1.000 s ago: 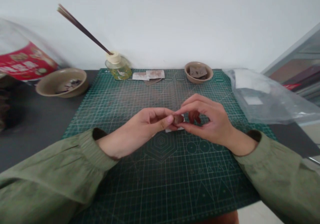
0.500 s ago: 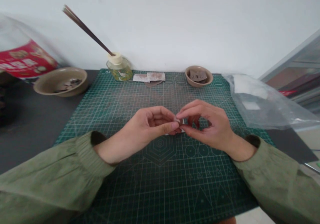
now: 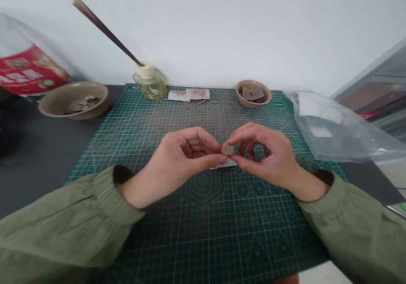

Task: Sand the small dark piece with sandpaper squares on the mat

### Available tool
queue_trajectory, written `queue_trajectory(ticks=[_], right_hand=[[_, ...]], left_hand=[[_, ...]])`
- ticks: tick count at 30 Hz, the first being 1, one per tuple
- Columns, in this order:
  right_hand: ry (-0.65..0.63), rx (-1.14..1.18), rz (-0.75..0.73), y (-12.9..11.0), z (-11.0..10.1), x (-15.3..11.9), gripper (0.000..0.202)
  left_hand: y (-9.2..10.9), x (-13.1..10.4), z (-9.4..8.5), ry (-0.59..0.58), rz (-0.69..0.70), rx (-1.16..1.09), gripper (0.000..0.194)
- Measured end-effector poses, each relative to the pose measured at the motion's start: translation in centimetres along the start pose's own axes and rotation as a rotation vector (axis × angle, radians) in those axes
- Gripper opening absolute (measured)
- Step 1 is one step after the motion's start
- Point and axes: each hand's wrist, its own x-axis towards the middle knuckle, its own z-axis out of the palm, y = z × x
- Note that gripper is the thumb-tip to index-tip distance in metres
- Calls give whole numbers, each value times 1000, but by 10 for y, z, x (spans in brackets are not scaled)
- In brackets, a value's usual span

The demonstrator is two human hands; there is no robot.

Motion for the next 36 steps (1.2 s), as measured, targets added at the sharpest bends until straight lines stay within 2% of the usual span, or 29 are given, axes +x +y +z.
queue_trajectory(ticks=[9,16,24,29,32,36], right_hand=[[-5,-39,-48,0,0,2,19],[-30,-19,-10,2,-1,3,17],[-161,17,98,4,-2,4,20],[-247,165,322,2,-3,3,32],[-251,295,395,2,-3,4,33],[-237,413,416,2,-3,4,31]], left_hand=[[1,-1,1,-5,107,108,25],[-4,1,-3,31,187,231,26],[-6,-1,-5,44,329,446,22],[-6,-2,-6,35,424,563,18],[-7,-2,-7,38,453,582,22],[-8,-2,-7,56,471,569,25]])
